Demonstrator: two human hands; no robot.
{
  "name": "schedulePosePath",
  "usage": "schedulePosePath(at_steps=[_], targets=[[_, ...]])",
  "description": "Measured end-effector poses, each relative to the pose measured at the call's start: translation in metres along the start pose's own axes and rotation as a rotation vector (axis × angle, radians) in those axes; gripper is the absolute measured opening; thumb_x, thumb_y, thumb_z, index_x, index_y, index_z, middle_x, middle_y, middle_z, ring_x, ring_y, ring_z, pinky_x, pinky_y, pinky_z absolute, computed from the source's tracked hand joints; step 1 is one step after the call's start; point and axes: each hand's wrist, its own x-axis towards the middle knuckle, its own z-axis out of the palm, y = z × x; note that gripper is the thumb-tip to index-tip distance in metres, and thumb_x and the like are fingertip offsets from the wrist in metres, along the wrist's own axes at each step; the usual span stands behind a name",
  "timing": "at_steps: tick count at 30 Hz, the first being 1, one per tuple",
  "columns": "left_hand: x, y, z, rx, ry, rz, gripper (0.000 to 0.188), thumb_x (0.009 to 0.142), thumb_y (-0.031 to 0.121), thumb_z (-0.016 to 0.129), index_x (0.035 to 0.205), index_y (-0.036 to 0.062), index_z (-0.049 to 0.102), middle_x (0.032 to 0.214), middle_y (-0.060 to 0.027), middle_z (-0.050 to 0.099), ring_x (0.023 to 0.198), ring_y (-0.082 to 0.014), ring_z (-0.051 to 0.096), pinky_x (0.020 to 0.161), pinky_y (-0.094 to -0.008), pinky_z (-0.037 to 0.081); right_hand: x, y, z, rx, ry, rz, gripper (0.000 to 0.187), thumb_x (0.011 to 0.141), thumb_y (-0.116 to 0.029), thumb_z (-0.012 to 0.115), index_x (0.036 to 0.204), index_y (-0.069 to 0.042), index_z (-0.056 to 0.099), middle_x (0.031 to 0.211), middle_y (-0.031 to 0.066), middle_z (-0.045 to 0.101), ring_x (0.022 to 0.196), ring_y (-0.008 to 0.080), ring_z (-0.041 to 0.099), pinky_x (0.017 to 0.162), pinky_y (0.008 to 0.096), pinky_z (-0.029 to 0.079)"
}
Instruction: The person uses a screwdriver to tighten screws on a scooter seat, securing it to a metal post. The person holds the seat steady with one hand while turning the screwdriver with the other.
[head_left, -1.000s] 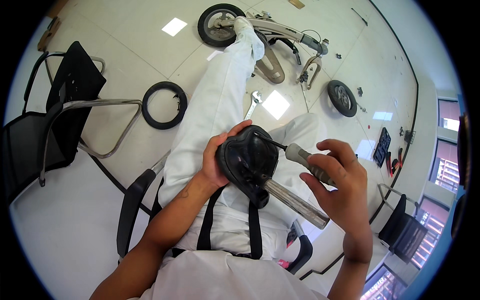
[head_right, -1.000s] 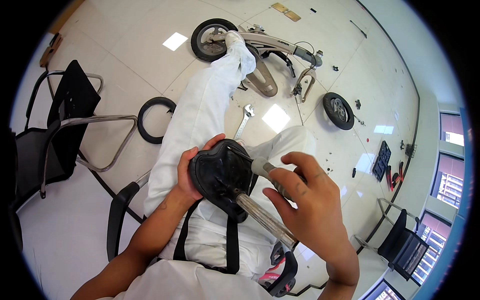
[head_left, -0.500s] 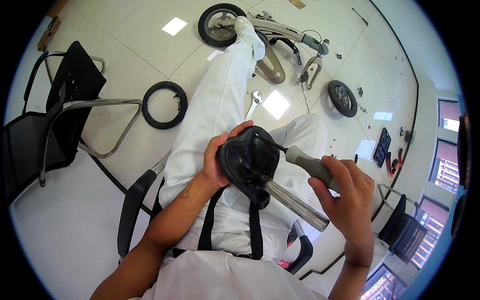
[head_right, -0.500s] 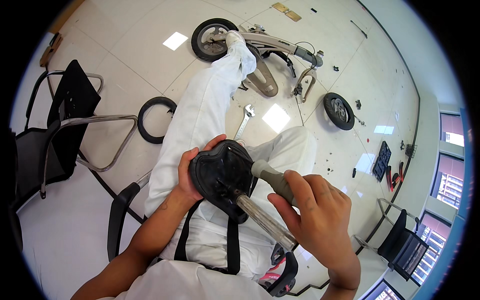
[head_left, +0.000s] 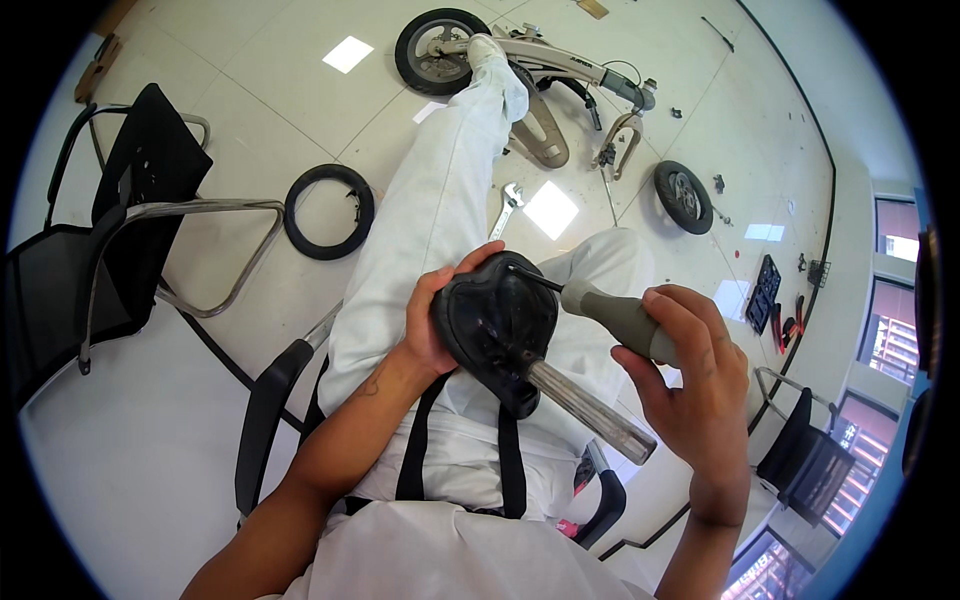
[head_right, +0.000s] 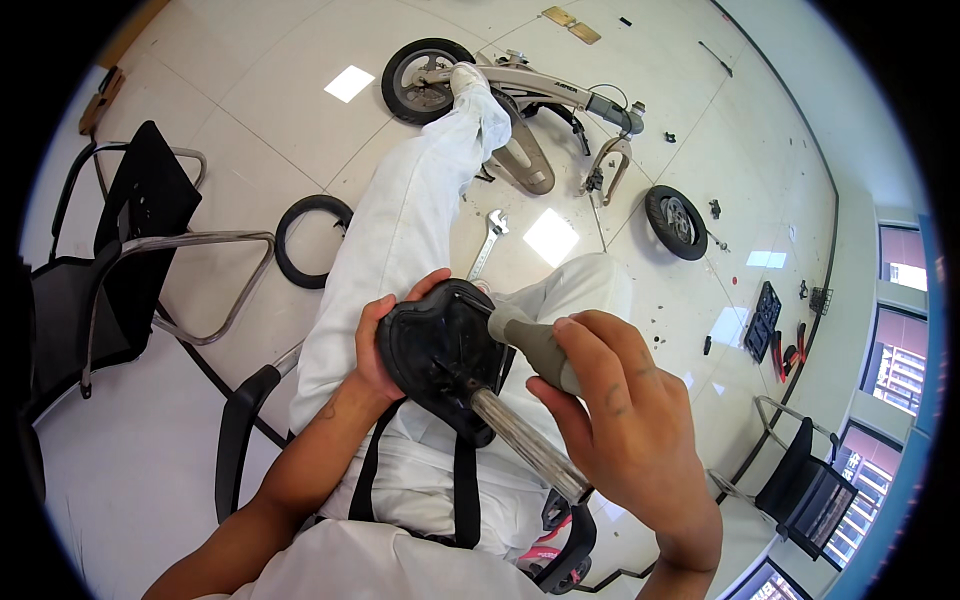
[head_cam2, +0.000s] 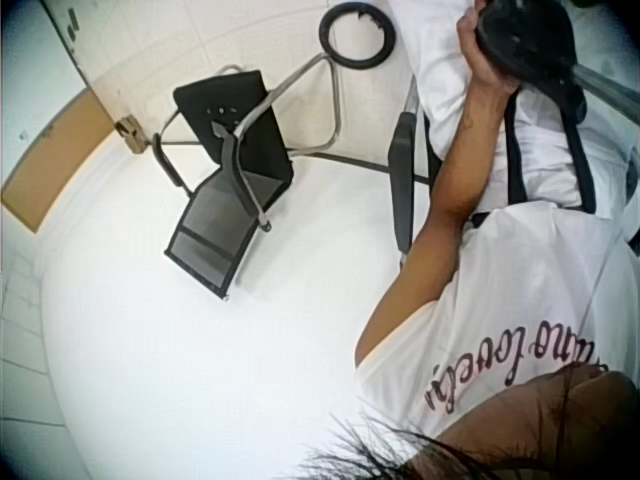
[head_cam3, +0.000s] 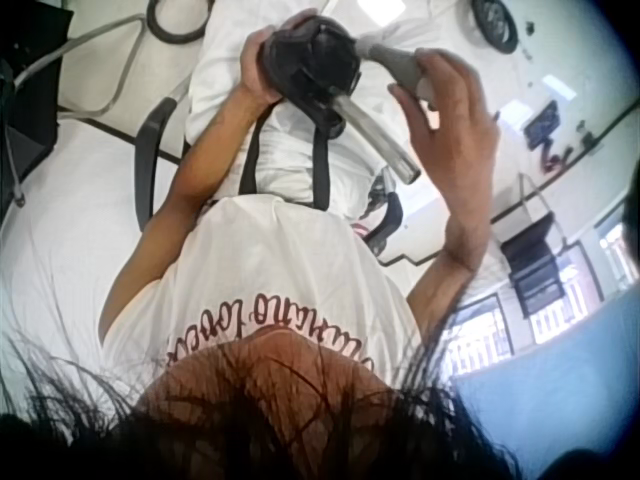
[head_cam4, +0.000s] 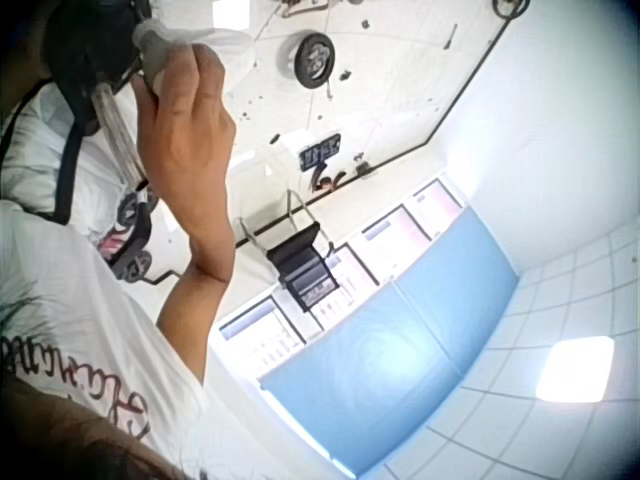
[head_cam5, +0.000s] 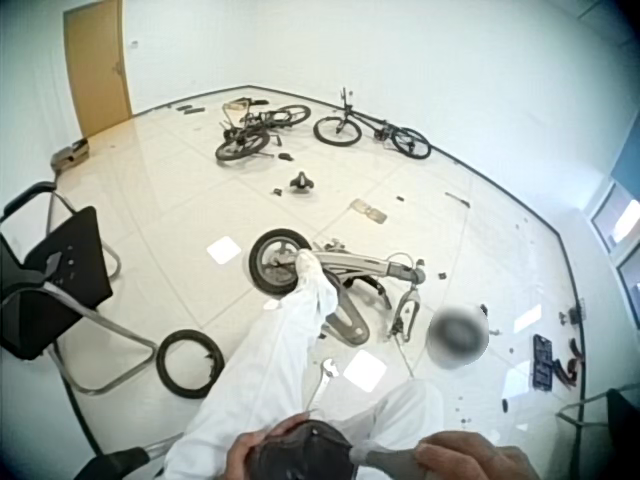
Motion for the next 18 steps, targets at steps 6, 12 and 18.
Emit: schedulePosePath(at_steps=[6, 12, 18], targets=[[-0.002, 0.002, 0.003, -0.046, 0.031, 0.002, 0.071, 0.093, 0.048, 0.040, 0.151, 0.0066, 0.034, 0.146, -0.0189, 0.047, 0.132, -0.0337, 0.051, 0.110, -0.0465, 0.042, 0.014, 0.003, 0.001, -0.029, 0.028, -0.039, 0.047, 0.079, -0.017, 0.082, 0.116, -0.002, 0.057, 0.098, 0.0139, 0.064, 0.064, 0.0288, 0.065, 0.054, 0.0371, 0.052], [-0.001, 0.001, 0.009, -0.068, 0.016, -0.018, 0.069, 0.094, 0.047, 0.039, 0.151, 0.0079, 0.034, 0.143, -0.0172, 0.050, 0.130, -0.0323, 0.053, 0.109, -0.0476, 0.044, 0.023, 0.000, -0.004, -0.193, -0.083, -0.019, 0.045, 0.073, -0.024, 0.086, 0.106, -0.004, 0.063, 0.090, 0.0106, 0.064, 0.066, 0.0276, 0.065, 0.059, 0.0353, 0.052], [-0.003, 0.003, 0.004, -0.119, 0.029, -0.015, 0.069, 0.095, 0.051, 0.037, 0.151, 0.0097, 0.034, 0.144, -0.0176, 0.049, 0.130, -0.0332, 0.053, 0.108, -0.0494, 0.045, 0.038, -0.006, -0.006, 0.165, -0.178, 0.042, 0.047, 0.074, -0.011, 0.084, 0.113, -0.006, 0.059, 0.100, 0.0130, 0.063, 0.075, 0.0271, 0.065, 0.063, 0.0349, 0.053]])
